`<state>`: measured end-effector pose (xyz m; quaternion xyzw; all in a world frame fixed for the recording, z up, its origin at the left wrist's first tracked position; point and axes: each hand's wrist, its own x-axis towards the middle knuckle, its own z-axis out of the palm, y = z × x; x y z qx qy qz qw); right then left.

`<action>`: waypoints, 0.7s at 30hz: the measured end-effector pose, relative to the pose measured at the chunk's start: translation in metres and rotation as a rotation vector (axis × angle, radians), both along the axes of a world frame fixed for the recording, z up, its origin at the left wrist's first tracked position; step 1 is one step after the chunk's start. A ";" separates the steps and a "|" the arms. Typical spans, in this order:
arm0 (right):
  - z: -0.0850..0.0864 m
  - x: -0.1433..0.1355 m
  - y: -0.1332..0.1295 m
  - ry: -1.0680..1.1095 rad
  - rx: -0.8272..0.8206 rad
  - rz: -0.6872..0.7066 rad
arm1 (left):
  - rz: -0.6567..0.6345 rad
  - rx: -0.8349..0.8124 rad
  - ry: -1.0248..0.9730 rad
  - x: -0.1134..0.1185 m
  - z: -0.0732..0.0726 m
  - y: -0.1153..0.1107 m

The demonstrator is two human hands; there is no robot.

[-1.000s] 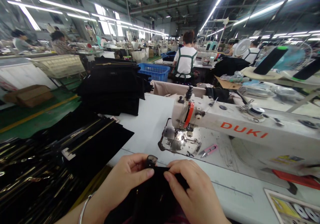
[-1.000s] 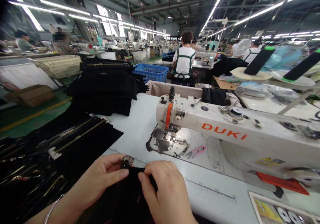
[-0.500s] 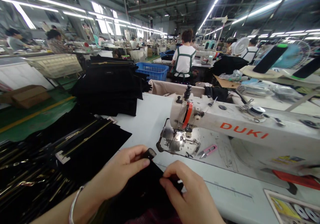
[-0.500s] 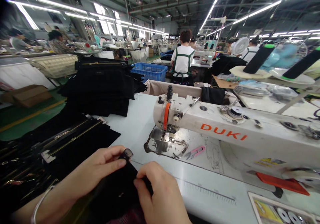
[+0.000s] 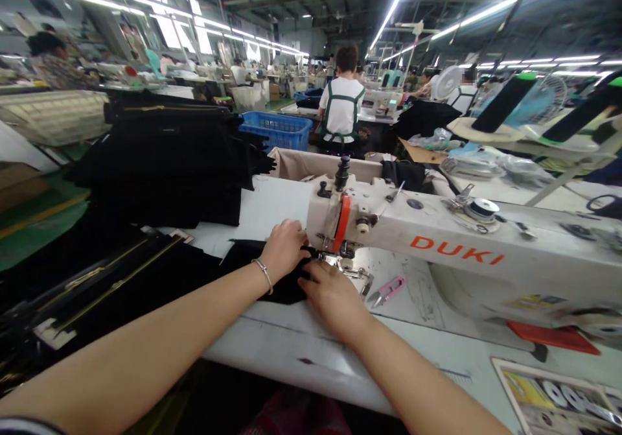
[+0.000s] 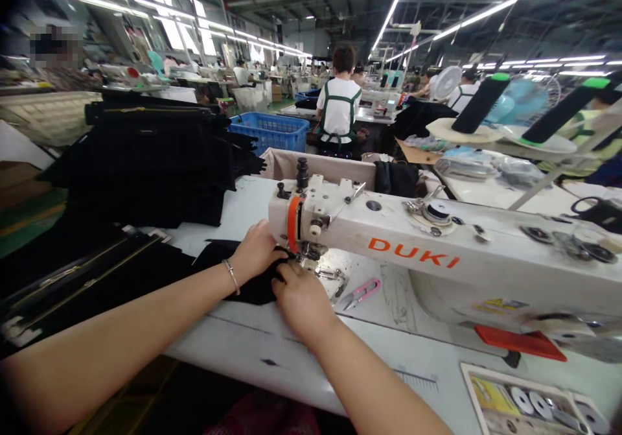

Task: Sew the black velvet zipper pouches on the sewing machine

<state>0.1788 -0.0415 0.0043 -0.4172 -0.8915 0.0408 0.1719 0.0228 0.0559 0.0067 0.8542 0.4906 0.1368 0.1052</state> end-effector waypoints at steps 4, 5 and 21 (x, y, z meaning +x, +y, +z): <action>-0.004 0.026 0.006 -0.011 0.034 0.048 | -0.072 0.063 -0.035 0.013 -0.012 -0.004; -0.007 0.032 0.003 -0.003 0.046 0.055 | -0.097 0.071 -0.048 0.013 -0.014 -0.010; -0.018 0.026 -0.020 0.145 0.194 0.032 | -0.428 0.061 -0.083 -0.018 -0.006 -0.050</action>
